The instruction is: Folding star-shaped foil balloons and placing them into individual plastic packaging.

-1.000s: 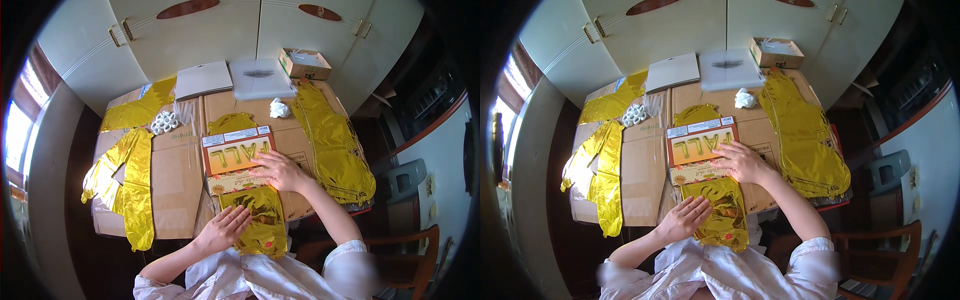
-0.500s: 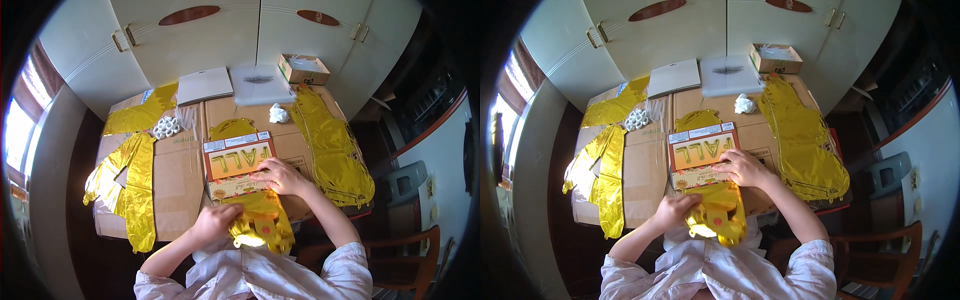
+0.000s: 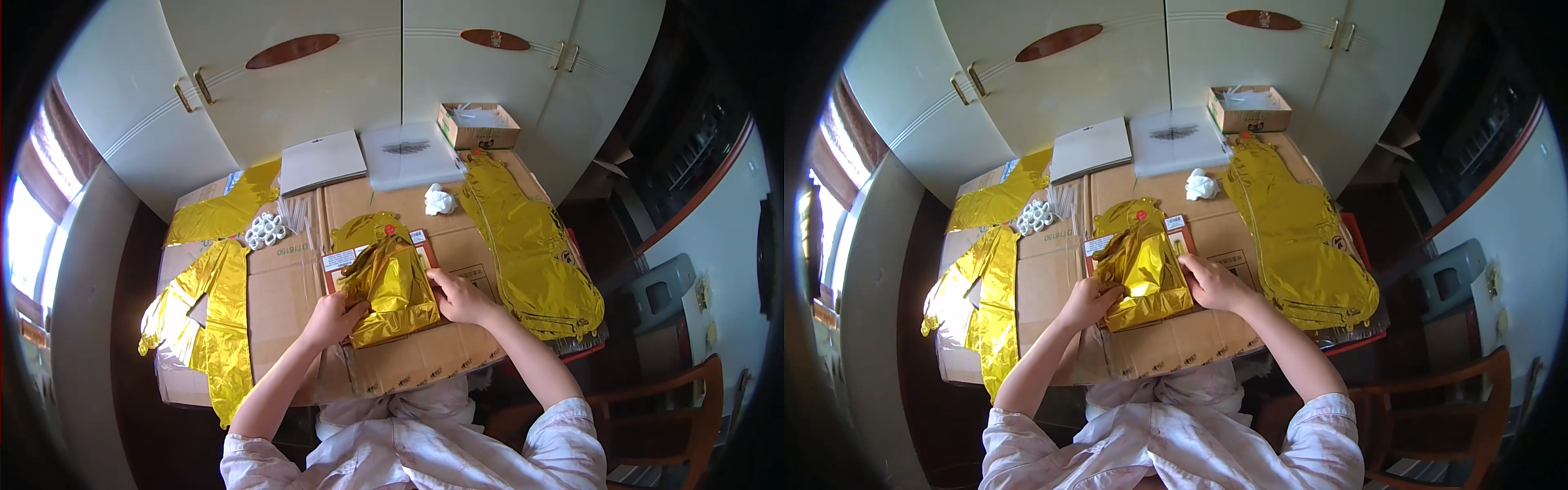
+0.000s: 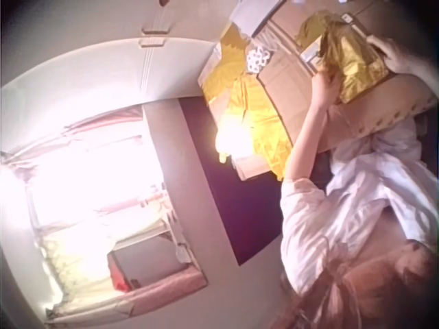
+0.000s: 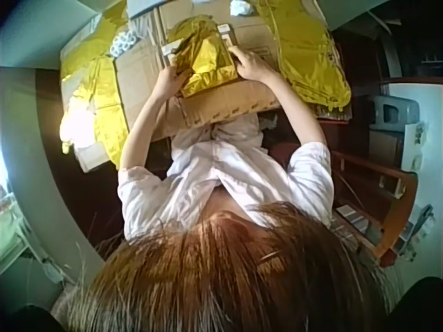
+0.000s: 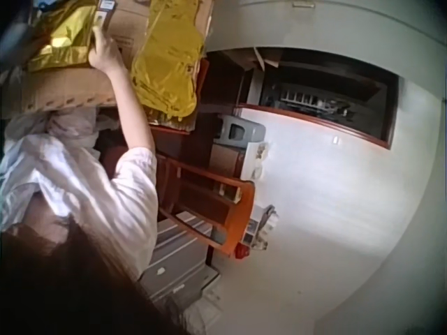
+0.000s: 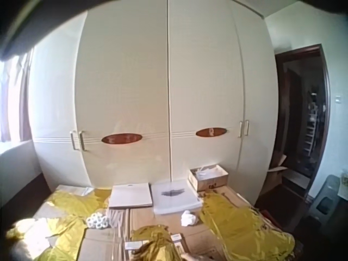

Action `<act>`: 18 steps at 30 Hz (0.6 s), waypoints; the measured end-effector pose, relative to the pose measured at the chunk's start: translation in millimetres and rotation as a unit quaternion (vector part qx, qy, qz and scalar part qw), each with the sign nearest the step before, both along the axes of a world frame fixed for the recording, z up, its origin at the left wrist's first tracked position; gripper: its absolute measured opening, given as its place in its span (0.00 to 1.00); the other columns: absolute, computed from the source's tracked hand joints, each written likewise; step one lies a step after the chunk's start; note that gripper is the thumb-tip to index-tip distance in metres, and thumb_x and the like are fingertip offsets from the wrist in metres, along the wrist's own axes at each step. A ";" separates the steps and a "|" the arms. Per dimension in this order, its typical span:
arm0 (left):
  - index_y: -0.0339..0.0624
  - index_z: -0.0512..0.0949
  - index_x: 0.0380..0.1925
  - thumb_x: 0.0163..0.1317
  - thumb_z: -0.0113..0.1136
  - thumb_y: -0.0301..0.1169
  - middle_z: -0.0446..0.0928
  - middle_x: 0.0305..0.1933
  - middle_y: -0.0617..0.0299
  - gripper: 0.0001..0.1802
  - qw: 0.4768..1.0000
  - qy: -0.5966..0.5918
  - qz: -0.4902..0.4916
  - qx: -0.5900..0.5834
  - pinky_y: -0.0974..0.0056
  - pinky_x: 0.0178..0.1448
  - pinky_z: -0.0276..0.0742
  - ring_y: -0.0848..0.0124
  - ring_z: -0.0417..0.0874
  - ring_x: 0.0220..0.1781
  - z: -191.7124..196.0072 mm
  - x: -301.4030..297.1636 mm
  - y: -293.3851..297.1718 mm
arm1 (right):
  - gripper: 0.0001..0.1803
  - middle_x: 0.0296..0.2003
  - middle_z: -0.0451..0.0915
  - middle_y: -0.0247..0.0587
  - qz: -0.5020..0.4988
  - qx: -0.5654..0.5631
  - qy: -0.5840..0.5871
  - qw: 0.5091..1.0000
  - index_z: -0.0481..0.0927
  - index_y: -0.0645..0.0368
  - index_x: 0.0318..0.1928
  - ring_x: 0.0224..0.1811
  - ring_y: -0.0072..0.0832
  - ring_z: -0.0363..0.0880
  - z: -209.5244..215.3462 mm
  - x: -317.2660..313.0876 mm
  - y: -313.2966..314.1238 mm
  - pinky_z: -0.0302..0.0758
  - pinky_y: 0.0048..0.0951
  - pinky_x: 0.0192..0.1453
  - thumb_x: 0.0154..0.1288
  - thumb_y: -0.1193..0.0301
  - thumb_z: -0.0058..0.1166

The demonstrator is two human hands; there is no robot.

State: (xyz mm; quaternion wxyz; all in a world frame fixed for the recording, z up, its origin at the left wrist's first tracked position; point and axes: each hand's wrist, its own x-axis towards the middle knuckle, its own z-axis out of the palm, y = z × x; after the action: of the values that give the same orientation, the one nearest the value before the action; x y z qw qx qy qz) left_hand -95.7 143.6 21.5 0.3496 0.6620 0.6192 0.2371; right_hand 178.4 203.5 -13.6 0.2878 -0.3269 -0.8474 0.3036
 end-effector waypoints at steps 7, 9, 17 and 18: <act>0.32 0.80 0.23 0.64 0.57 0.35 0.79 0.17 0.55 0.16 0.998 -0.010 0.004 -0.058 0.61 0.28 0.75 0.65 0.81 0.20 10.3 1.2 5.5 | 0.33 0.32 0.74 0.41 -0.036 -0.054 0.057 0.996 0.59 0.62 0.66 0.34 0.29 0.74 1.7 1.8 -20.3 0.72 0.30 0.42 0.62 0.73 0.55; 0.32 0.80 0.22 0.64 0.57 0.35 0.79 0.16 0.55 0.17 0.999 -0.014 0.007 -0.051 0.61 0.28 0.75 0.65 0.81 0.20 11.3 1.2 5.3 | 0.34 0.30 0.75 0.42 -0.028 0.014 0.070 0.997 0.60 0.63 0.64 0.33 0.33 0.75 4.0 -1.2 -23.1 0.73 0.33 0.40 0.60 0.71 0.58; 0.30 0.75 0.21 0.64 0.57 0.35 0.78 0.18 0.50 0.18 0.997 0.027 0.044 0.049 0.58 0.30 0.75 0.58 0.81 0.21 -14.9 -3.7 10.7 | 0.31 0.27 0.73 0.39 -0.024 -0.045 0.005 0.999 0.62 0.63 0.62 0.30 0.34 0.74 9.6 -4.0 -21.3 0.72 0.35 0.40 0.59 0.76 0.59; 0.30 0.75 0.22 0.64 0.57 0.35 0.78 0.18 0.49 0.18 0.998 0.012 0.047 0.026 0.57 0.30 0.75 0.57 0.81 0.21 -11.3 -1.9 10.7 | 0.30 0.27 0.72 0.39 -0.027 -0.028 0.004 0.999 0.62 0.63 0.61 0.30 0.34 0.73 9.0 -4.1 -22.1 0.72 0.35 0.39 0.59 0.77 0.59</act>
State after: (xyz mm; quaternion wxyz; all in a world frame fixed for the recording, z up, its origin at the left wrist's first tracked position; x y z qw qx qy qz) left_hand -97.6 154.3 10.2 0.3133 0.6438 0.6473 0.2614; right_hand 174.4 181.3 -4.6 0.2897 -0.3562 -0.8286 0.3204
